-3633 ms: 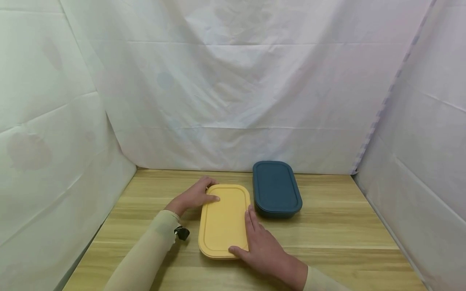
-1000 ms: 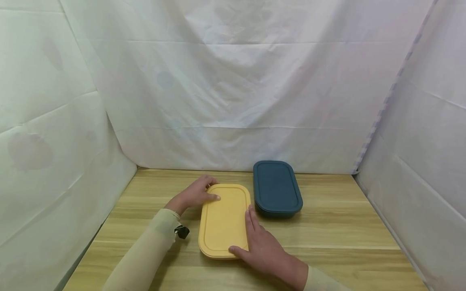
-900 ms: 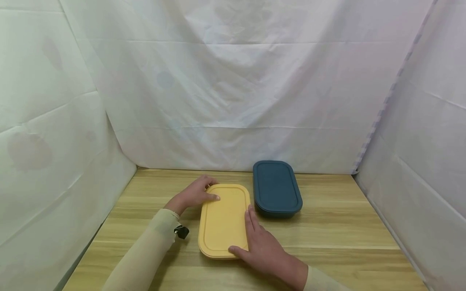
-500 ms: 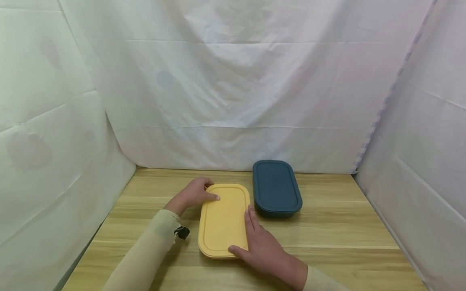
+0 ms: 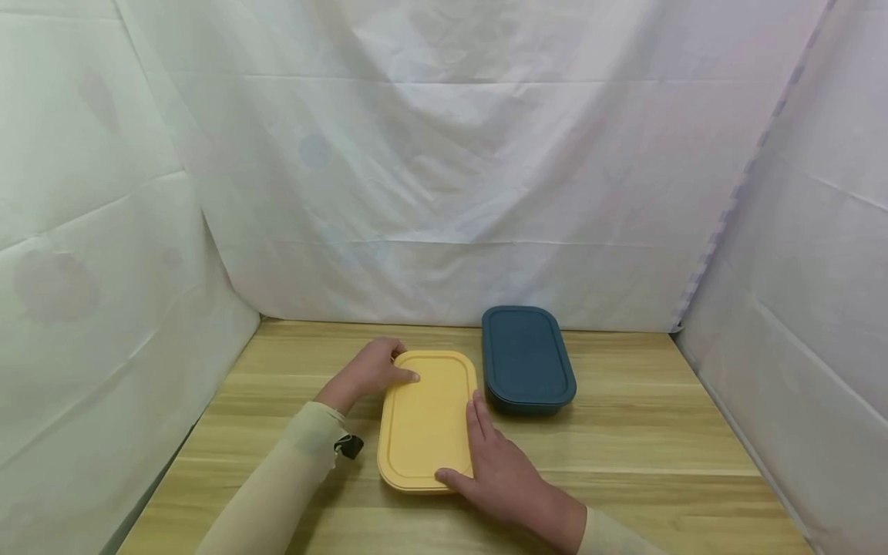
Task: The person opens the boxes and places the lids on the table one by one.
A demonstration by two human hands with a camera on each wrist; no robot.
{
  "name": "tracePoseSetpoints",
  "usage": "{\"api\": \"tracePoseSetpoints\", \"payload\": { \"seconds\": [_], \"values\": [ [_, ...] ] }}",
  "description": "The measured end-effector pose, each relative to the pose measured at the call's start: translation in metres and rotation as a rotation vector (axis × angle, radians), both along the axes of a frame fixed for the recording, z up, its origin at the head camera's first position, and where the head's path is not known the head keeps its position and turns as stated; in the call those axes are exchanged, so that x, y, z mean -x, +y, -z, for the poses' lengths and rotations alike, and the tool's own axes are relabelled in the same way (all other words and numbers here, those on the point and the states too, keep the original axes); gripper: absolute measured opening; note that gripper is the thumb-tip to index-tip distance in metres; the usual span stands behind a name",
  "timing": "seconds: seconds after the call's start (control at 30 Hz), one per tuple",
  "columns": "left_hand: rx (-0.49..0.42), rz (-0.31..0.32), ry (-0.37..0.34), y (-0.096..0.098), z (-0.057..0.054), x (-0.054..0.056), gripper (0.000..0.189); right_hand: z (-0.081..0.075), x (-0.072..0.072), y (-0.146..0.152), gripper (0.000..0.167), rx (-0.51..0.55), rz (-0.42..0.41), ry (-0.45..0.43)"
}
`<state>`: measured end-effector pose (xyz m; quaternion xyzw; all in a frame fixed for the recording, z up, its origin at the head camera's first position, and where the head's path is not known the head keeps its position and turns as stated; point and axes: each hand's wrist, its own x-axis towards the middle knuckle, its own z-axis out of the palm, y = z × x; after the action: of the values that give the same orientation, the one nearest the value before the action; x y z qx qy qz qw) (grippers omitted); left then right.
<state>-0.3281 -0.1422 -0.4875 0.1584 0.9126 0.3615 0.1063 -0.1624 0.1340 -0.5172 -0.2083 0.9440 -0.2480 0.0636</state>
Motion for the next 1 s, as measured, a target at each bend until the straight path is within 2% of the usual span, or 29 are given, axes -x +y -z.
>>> {"api": "tracePoseSetpoints", "payload": {
  "seconds": [0.4, 0.67, 1.0],
  "values": [
    [0.022, 0.014, 0.024, 0.0005, 0.0023, 0.0029, 0.037, -0.0004, 0.0007, -0.0011, 0.122, 0.002, 0.008, -0.007],
    [0.036, 0.013, 0.054, 0.0003, -0.0003, 0.0012, 0.038, -0.0001, 0.0012, -0.0012, 0.123, 0.0, 0.007, -0.005],
    [0.05, 0.005, 0.055, 0.0014, -0.002, 0.0003, 0.039, 0.0, 0.0004, -0.0008, 0.123, -0.001, 0.009, -0.001]
  ]
}}
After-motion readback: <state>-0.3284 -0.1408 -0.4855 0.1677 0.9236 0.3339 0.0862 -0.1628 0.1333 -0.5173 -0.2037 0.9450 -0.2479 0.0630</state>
